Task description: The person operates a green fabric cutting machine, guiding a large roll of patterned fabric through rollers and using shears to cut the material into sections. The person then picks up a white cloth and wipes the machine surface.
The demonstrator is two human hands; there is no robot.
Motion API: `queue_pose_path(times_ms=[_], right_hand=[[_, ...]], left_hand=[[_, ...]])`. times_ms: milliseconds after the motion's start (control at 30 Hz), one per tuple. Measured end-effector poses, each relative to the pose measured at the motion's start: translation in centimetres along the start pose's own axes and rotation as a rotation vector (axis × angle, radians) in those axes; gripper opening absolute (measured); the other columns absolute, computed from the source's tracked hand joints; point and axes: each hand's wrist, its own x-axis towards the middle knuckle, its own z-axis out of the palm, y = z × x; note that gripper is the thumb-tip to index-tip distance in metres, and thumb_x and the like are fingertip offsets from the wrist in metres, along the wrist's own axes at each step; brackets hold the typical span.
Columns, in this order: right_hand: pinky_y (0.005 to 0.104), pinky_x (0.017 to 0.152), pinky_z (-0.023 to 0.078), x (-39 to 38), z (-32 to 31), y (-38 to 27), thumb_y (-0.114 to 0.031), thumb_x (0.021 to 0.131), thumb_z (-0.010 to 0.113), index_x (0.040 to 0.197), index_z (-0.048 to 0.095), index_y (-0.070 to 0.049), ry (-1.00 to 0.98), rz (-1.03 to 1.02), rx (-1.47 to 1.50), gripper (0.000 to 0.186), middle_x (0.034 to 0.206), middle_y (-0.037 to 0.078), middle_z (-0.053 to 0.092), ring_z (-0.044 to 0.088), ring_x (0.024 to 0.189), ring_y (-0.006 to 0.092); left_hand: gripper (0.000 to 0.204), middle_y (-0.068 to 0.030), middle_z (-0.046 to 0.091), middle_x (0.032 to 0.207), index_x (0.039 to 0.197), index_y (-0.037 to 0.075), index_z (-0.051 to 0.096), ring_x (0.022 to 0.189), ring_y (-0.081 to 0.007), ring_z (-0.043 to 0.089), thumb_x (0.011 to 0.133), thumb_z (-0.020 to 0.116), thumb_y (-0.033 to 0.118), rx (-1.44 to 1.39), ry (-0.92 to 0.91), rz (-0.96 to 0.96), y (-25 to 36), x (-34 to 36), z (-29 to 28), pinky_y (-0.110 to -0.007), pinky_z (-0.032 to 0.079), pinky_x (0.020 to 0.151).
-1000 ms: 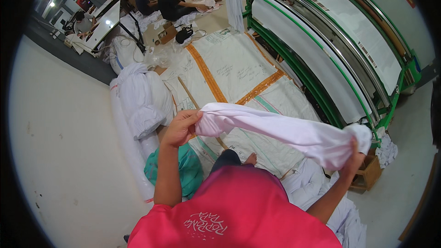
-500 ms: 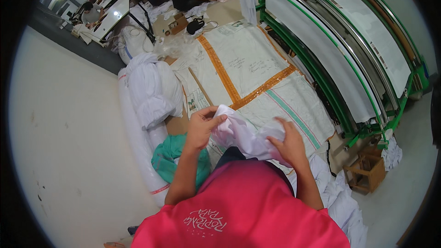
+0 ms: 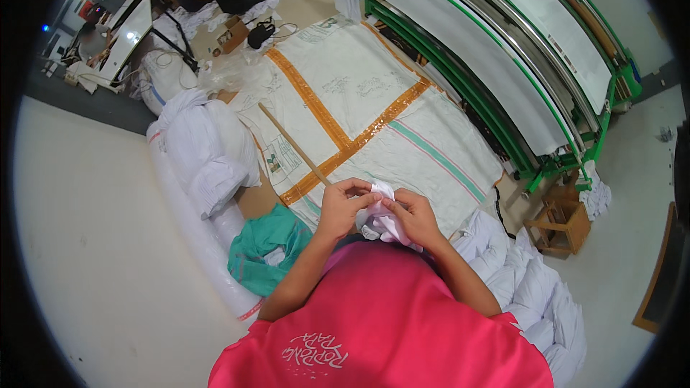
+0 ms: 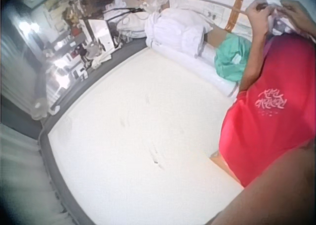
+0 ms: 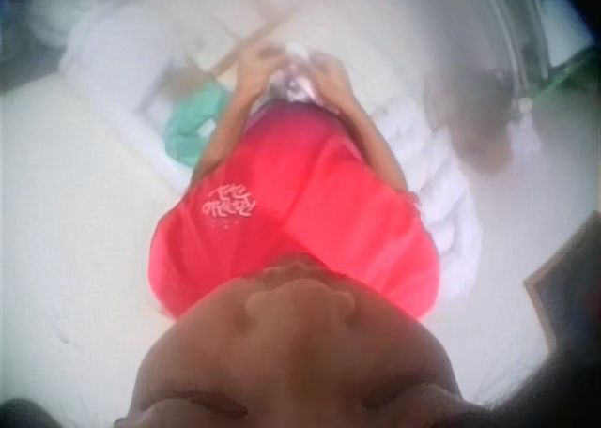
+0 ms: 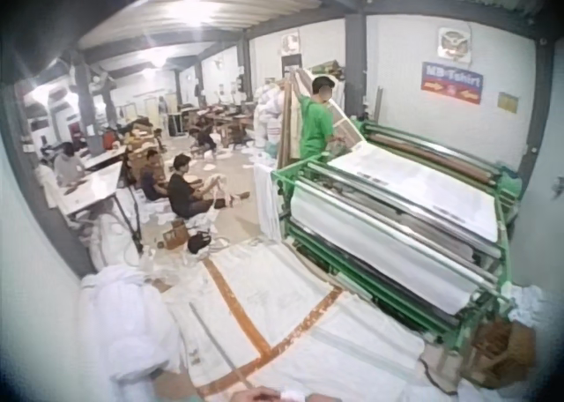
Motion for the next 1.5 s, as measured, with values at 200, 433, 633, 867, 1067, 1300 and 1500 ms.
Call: queue_pose_path(times_ms=[200, 433, 633, 867, 1067, 1300, 1500], right_hand=[[0.037, 0.082, 0.052, -2.3, -2.5, 2.0, -0.016, 0.106, 0.072, 0.105, 0.076, 0.005, 0.242, 0.042, -0.088, 0.021, 0.091, 0.014, 0.071, 0.068, 0.088, 0.0223], [0.0329, 0.087, 0.053, -7.4, -12.0, 9.2, -0.016, 0.107, 0.068, 0.11, 0.079, 0.004, 0.666, 0.227, 0.071, 0.024, 0.099, 0.01, 0.079, 0.068, 0.093, 0.0164], [0.0319, 0.09, 0.052, -14.0, -25.4, 17.1, -0.019, 0.111, 0.064, 0.118, 0.077, 0.001, 1.023, 0.19, 0.221, 0.025, 0.103, 0.007, 0.078, 0.067, 0.096, 0.0151], [0.0353, 0.107, 0.051, -26.8, -42.3, 24.1, -0.017, 0.117, 0.058, 0.138, 0.066, 0.003, 1.492, 0.031, 0.306, 0.03, 0.13, 0.011, 0.072, 0.067, 0.12, 0.0214], [0.0452, 0.111, 0.053, -36.3, -50.1, 18.5, -0.019, 0.118, 0.057, 0.158, 0.05, -0.004, 1.633, -0.352, 0.77, 0.043, 0.149, 0.013, 0.061, 0.063, 0.132, 0.0317], [0.0453, 0.115, 0.051, -46.5, -56.4, 12.4, -0.017, 0.119, 0.053, 0.158, 0.049, -0.003, 2.04, -0.286, 0.563, 0.042, 0.156, 0.016, 0.058, 0.058, 0.14, 0.0309], [0.0532, 0.124, 0.048, -48.9, -62.8, 9.7, -0.016, 0.121, 0.048, 0.155, 0.048, 0.0, 2.018, -0.43, 0.473, 0.038, 0.161, 0.02, 0.054, 0.054, 0.148, 0.0327]], left_hand=[[0.018, -0.0075, 0.076, 0.099, 0.116, 0.0, 0.073, 0.091, -0.0163, 0.075, 0.1, 0.082, 0.003, -0.076, -0.094, -0.031, -0.2, 2.3, -0.9, -0.033, 0.065, 0.087], [0.017, -0.0076, 0.07, 0.112, 0.129, 0.009, 0.06, 0.104, -0.0204, 0.073, 0.112, 0.065, 0.008, 0.045, 0.076, 0.206, 1.9, 8.2, 0.3, -0.039, 0.065, 0.09], [0.019, -0.008, 0.074, 0.125, 0.133, 0.017, 0.064, 0.119, -0.027, 0.069, 0.114, 0.065, 0.021, -0.473, 0.046, 0.31, 9.5, 13.9, -2.4, -0.054, 0.056, 0.105], [0.015, -0.0148, 0.075, 0.13, 0.128, 0.012, 0.067, 0.123, -0.0334, 0.07, 0.113, 0.066, 0.015, -0.421, 0.055, 0.916, 22.4, 14.3, 7.0, -0.055, 0.057, 0.113], [0.008, -0.0242, 0.073, 0.121, 0.118, 0.006, 0.063, 0.113, -0.0418, 0.074, 0.111, 0.067, 0.008, -0.398, 0.244, 1.357, 27.7, 13.2, 19.7, -0.057, 0.063, 0.105], [0.008, -0.0261, 0.071, 0.115, 0.114, -0.003, 0.063, 0.104, -0.0399, 0.076, 0.109, 0.068, 0.0, -0.17, 0.546, 1.666, 27.6, 21.5, 32.6, -0.056, 0.067, 0.098], [0.014, -0.015, 0.076, 0.116, 0.12, -0.003, 0.073, 0.103, -0.0227, 0.074, 0.112, 0.07, 0.008, 0.674, 0.956, 1.532, 20.4, 29.7, 48.3, -0.037, 0.063, 0.087]])
